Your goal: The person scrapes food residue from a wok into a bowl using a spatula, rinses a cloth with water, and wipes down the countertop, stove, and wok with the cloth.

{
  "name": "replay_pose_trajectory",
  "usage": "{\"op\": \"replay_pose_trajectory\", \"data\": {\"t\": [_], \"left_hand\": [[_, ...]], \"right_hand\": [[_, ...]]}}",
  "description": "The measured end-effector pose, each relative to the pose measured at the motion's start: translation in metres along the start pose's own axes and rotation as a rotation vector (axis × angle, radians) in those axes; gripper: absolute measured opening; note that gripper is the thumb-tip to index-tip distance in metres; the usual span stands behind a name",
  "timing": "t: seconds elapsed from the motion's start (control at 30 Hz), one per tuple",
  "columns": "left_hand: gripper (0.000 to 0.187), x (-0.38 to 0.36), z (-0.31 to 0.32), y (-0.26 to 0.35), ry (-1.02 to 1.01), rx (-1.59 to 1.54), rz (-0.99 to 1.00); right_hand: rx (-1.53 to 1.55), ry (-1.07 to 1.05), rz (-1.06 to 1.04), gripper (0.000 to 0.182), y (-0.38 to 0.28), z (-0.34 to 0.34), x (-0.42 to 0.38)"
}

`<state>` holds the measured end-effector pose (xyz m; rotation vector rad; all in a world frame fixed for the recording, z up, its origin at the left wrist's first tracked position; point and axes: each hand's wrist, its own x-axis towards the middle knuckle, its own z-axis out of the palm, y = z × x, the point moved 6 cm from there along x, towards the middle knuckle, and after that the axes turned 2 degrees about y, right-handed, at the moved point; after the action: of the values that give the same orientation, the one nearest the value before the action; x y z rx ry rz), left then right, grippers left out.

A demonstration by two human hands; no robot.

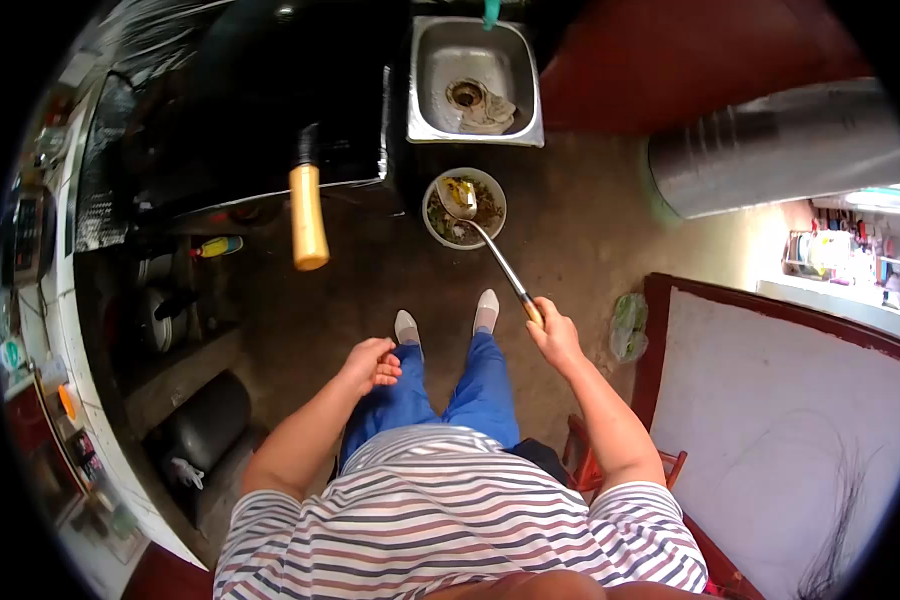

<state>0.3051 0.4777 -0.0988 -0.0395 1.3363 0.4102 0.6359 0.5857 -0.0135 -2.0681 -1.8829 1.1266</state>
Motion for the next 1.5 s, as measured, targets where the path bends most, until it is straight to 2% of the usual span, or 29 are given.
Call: {"op": "replay_pose_trajectory", "data": {"t": [0.13,0.3,0.37,0.4,0.43,0.5,0.53,0.6,0.83,0.9,1.03,1.17,1.23,1.3,1.33,1.4,1.47,1.5], "left_hand": [[0.022,0.051,0.040,-0.015,0.020,0.152,-0.066],[0.024,0.118,0.085,-0.020,0.067,0.150,-0.103],[0.024,0.138,0.107,-0.017,0.073,0.148,-0.101],[0.024,0.149,0.116,-0.018,0.074,0.158,-0.115],[0.024,0.158,0.125,-0.019,0.082,0.159,-0.126],[0.025,0.178,0.142,-0.018,0.073,0.162,-0.131],[0.026,0.185,0.150,-0.019,0.062,0.146,-0.130],[0.025,0.198,0.162,-0.021,0.062,0.155,-0.140],[0.021,0.215,0.173,-0.026,0.086,0.220,-0.178],[0.021,0.217,0.169,-0.027,0.095,0.233,-0.188],[0.030,0.217,0.174,-0.020,0.074,0.164,-0.208],[0.040,0.232,0.201,-0.010,0.049,0.158,-0.173],[0.036,0.247,0.206,-0.017,0.079,0.176,-0.150],[0.028,0.259,0.216,-0.022,-0.001,0.068,-0.085],[0.019,0.257,0.220,-0.021,0.043,-0.036,-0.079],[0.017,0.251,0.222,-0.017,0.077,-0.094,-0.085],[0.013,0.242,0.220,-0.011,0.153,-0.174,-0.099],[0.013,0.246,0.213,-0.015,0.154,-0.178,-0.102]], "right_hand": [[-0.037,-0.086,0.070,0.041,0.049,0.039,0.035],[0.049,-0.190,0.146,0.041,0.107,0.075,0.058],[0.184,-0.171,0.096,0.042,0.127,0.087,0.067],[0.260,-0.080,-0.024,0.038,0.127,0.086,0.075],[0.266,-0.089,-0.016,0.038,0.136,0.089,0.080],[0.708,-0.438,0.412,0.034,0.161,0.116,0.087],[0.715,-0.446,0.421,0.034,0.163,0.116,0.093],[0.925,-0.470,0.565,0.033,0.166,0.123,0.096],[1.093,-0.482,0.677,0.037,0.176,0.135,0.096],[0.985,-0.493,0.622,0.037,0.175,0.130,0.097],[0.969,-0.497,0.609,0.040,0.172,0.133,0.094],[0.761,-0.404,0.531,0.046,0.157,0.130,0.090],[0.765,-0.437,0.490,0.048,0.146,0.137,0.085],[0.736,-0.415,0.433,0.048,0.132,0.138,0.084],[0.714,-0.442,0.434,0.048,0.130,0.142,0.084],[0.688,-0.473,0.433,0.049,0.137,0.159,0.080],[0.710,-0.271,0.086,0.045,0.143,0.173,0.084],[0.708,-0.275,0.089,0.045,0.139,0.164,0.091]]}}
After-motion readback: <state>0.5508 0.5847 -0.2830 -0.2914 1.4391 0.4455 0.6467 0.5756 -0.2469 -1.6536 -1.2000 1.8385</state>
